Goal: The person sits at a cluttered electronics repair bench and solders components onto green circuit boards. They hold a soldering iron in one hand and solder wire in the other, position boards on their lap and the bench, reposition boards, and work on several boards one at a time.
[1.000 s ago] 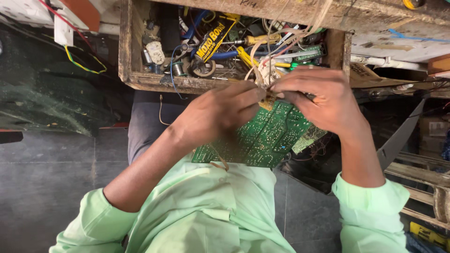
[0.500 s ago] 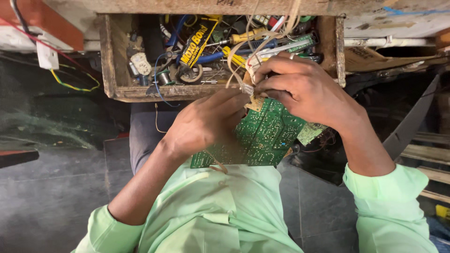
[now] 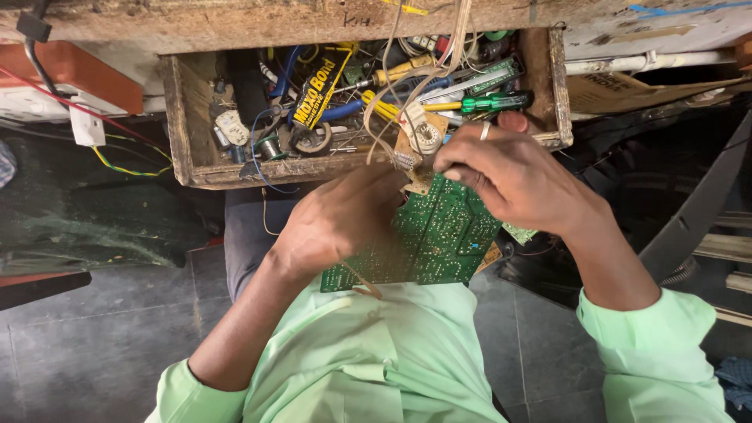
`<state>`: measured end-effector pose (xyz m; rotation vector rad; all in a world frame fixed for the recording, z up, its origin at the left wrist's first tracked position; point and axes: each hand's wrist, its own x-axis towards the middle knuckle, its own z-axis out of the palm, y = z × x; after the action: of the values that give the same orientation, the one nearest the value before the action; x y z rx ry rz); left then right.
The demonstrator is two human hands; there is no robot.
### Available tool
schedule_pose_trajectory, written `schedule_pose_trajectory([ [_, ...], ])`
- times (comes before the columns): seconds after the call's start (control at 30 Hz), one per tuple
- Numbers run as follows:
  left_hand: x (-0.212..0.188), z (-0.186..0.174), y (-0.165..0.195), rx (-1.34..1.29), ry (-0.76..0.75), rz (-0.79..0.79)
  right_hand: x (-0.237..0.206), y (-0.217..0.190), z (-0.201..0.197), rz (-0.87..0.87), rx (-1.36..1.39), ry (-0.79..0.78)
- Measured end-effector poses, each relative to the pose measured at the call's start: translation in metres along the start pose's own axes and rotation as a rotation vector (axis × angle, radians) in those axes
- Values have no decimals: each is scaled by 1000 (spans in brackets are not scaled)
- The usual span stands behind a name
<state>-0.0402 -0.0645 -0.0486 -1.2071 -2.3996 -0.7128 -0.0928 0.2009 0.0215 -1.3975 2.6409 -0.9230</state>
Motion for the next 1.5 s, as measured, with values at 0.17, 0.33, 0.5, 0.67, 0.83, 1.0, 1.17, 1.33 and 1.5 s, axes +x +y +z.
schedule_pose_trajectory([
  [0.17, 6, 0, 6, -110, -23, -105, -5, -29, 4, 75, -169, 14],
  [0.33, 8, 3, 13, -261, -130, -351, -2, -42, 8, 271, -140, -14],
  [0.5, 5, 5, 10, -261, 12, -255, 2, -19, -1, 456, 566, 143],
  [0.67, 6, 6, 6, -75, 29, -7, -4, -13, -9, 167, 62, 131],
  [0.83, 8, 1, 7, 40, 13, 61, 0, -10, -12, 134, 94, 93],
  [1.0, 12, 0, 9, 104, -26, 103, 5, -4, -13, 52, 17, -19],
  [1.17, 12, 0, 9, 132, -19, 112, 7, -4, -13, -75, -283, -72],
  [1.33, 12, 2, 9, 138, -46, 111, 5, -2, -10, -114, -293, -47],
  [1.5, 11, 5, 10, -14, -29, 18, 2, 1, -5, -118, -260, -19],
])
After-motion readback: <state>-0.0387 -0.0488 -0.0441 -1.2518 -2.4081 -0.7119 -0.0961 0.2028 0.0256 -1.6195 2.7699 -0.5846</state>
